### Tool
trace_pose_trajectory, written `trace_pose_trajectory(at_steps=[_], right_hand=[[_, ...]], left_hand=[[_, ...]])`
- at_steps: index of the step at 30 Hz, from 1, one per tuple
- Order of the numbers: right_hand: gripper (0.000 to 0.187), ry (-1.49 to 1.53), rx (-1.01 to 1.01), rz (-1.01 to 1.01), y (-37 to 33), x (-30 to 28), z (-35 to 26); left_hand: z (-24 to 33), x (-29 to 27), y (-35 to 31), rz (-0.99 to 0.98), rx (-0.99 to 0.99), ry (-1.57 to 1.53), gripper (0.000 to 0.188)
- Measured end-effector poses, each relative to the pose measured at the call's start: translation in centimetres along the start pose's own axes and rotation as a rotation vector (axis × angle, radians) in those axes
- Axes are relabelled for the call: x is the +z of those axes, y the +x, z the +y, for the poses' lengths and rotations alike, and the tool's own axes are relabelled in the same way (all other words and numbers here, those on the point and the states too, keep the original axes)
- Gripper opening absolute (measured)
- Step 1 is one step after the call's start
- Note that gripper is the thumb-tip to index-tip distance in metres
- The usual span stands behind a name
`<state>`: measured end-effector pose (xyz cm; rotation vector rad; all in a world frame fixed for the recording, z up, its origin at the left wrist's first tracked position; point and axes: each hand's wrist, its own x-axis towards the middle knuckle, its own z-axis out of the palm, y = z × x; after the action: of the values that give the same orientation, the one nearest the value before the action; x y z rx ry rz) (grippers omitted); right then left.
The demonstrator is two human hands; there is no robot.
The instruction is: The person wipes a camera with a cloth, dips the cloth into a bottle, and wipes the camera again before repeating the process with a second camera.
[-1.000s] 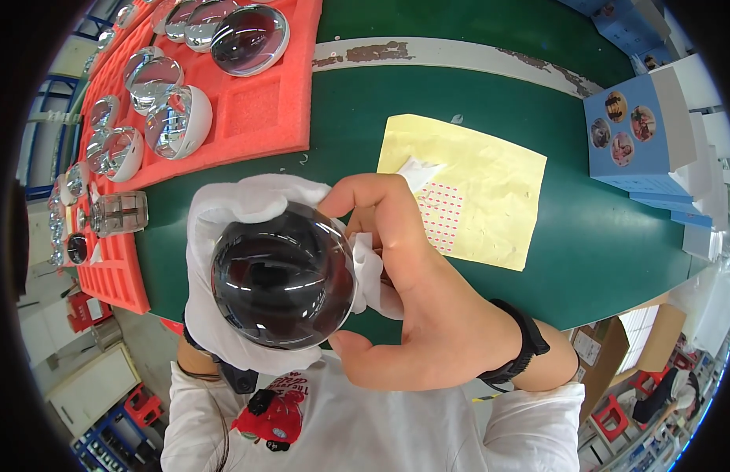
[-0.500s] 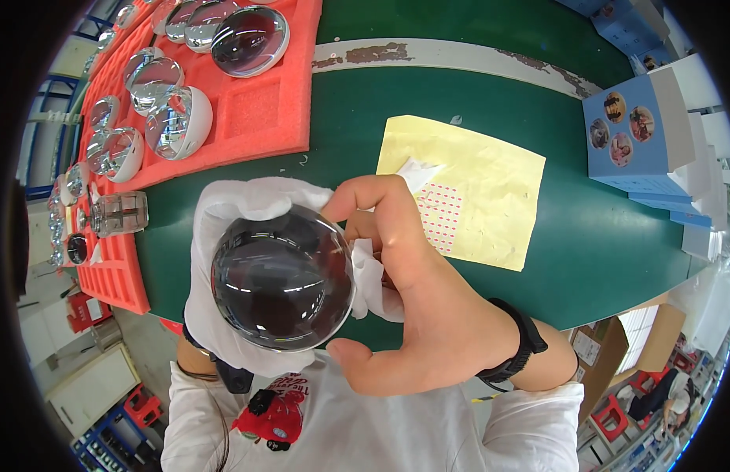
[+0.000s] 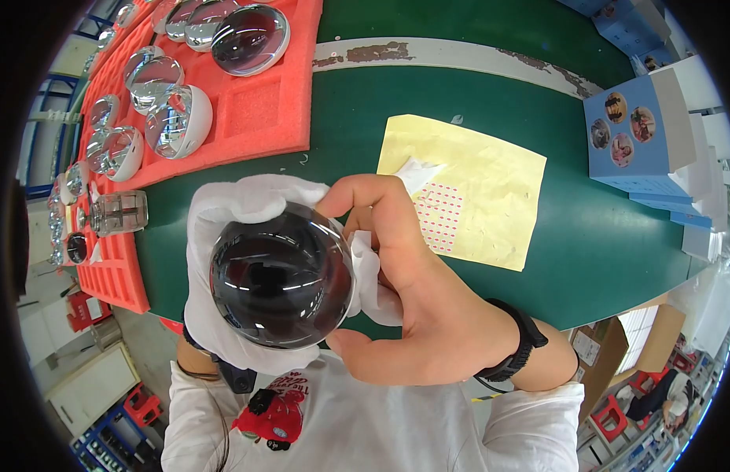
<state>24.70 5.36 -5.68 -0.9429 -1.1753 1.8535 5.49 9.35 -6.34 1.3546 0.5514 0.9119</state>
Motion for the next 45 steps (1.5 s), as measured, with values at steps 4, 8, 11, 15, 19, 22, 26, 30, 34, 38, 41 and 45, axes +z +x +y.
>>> trace_pose_trajectory(at_steps=[4,8,11,15,19,22,26,30,34,38,41,45], right_hand=[[0.081,0.02,0.004,-0.013,0.01,0.0,-0.01],[0.081,0.03,0.005,-0.004,-0.08,0.16,-0.09],[0.081,0.011,-0.02,-0.008,-0.04,0.12,0.09],[0.08,0.011,-0.008,-0.001,-0.02,0.22,0.01],[0.08,-0.02,-0.005,0.001,-0.09,0.12,0.11],[0.079,-0.016,-0.034,0.002,-0.07,0.1,0.28],[0.079,-0.009,-0.04,0.0,-0.11,0.15,0.58],[0.079,-0.039,-0.056,-0.015,-0.12,-0.05,0.27],[0.08,-0.055,-0.081,-0.008,-0.12,0.15,0.36],[0.081,-0.029,-0.039,0.002,-0.11,0.27,0.03],[0.081,-0.007,-0.011,0.002,-0.04,0.2,-0.05],[0.081,0.02,0.001,-0.007,0.11,0.14,0.02]], left_hand=[[-0.31,0.05,-0.01,0.014,0.017,0.04,0.078],[-0.05,0.08,0.03,0.015,0.006,0.03,0.08],[0.02,0.01,0.02,0.012,-0.002,0.022,0.08],[0.05,0.03,-0.07,0.011,-0.004,0.026,0.08],[-0.01,0.22,-0.05,0.014,0.003,0.032,0.081],[-0.03,0.31,-0.01,0.011,0.026,0.052,0.081],[0.38,0.5,-0.07,0.045,-0.048,0.018,0.083],[0.21,0.24,0.03,0.011,-0.02,0.002,0.083],[0.12,0.16,0.07,-0.006,0.007,0.027,0.084],[0.14,0.11,-0.06,-0.006,0.003,0.021,0.085],[0.08,0.31,-0.01,0.018,0.008,0.035,0.085],[0.32,0.06,0.08,-0.003,0.004,0.069,0.085]])
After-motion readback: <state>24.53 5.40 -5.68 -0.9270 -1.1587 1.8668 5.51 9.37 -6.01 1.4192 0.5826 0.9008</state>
